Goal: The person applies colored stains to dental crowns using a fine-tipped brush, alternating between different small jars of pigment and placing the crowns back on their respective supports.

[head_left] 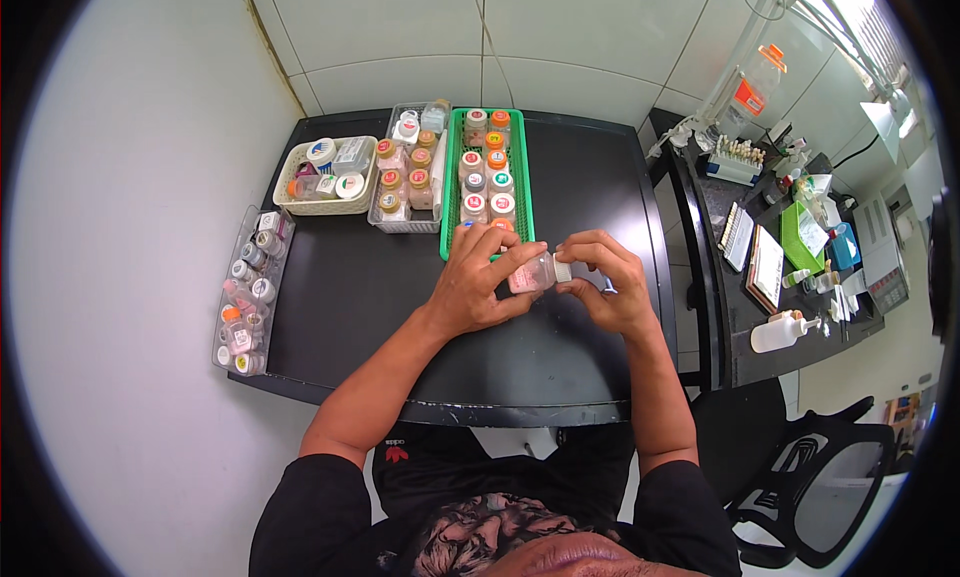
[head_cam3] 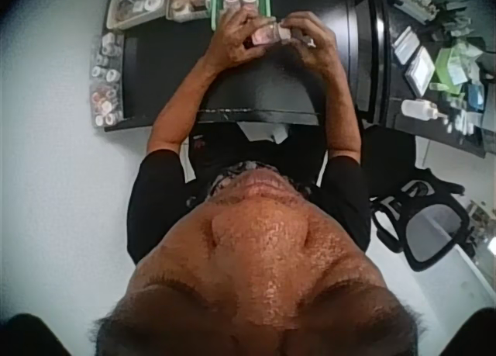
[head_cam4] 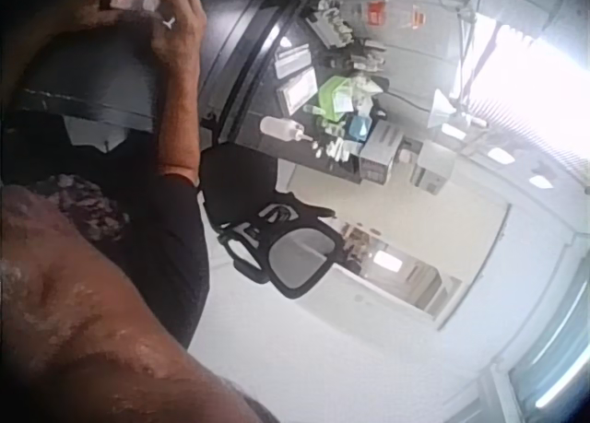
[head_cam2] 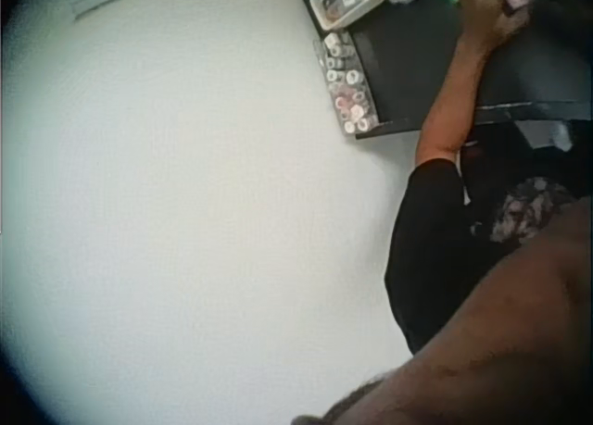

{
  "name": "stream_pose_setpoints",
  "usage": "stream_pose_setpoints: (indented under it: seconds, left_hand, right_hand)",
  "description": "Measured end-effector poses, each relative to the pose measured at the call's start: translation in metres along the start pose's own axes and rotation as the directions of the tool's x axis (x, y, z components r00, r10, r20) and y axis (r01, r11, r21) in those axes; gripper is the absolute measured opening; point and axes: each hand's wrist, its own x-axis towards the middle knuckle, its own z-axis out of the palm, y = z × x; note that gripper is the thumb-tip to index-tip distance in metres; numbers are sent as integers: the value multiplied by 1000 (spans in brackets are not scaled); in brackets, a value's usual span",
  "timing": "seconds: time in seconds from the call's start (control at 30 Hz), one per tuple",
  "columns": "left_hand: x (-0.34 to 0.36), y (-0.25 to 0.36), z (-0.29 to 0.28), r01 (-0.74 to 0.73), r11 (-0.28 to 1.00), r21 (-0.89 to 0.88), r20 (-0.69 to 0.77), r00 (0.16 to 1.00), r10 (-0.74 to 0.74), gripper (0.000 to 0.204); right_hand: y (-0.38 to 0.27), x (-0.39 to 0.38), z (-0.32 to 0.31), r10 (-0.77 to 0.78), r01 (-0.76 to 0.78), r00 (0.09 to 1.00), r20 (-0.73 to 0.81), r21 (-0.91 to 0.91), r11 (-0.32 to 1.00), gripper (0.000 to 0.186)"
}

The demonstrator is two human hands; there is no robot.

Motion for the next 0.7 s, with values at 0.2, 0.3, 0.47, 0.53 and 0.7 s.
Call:
stream_pose_setpoints:
  seconds: [0.2,0.3,0.47,0.53,0.7]
  left_hand:
    - [-8,-1,5,54,961,-273,42,998,-44,68]
    - [-9,-1,5,72,946,-316,54,997,-58,65]
    - [-9,-2,5,107,914,-392,88,993,-78,58]
    - [-8,-2,3,120,911,-394,111,990,-82,57]
    - [-9,0,6,76,942,-326,50,997,-63,62]
  right_hand:
    - [0,1,1,-9,8,1000,12,86,996,39]
    - [-1,1,1,-4,2,1000,21,85,996,38]
    - [-3,-1,1,7,-10,999,48,72,997,37]
    - [-5,0,-1,7,-11,998,57,77,997,37]
    - [-6,3,-5,-22,19,997,69,44,999,37]
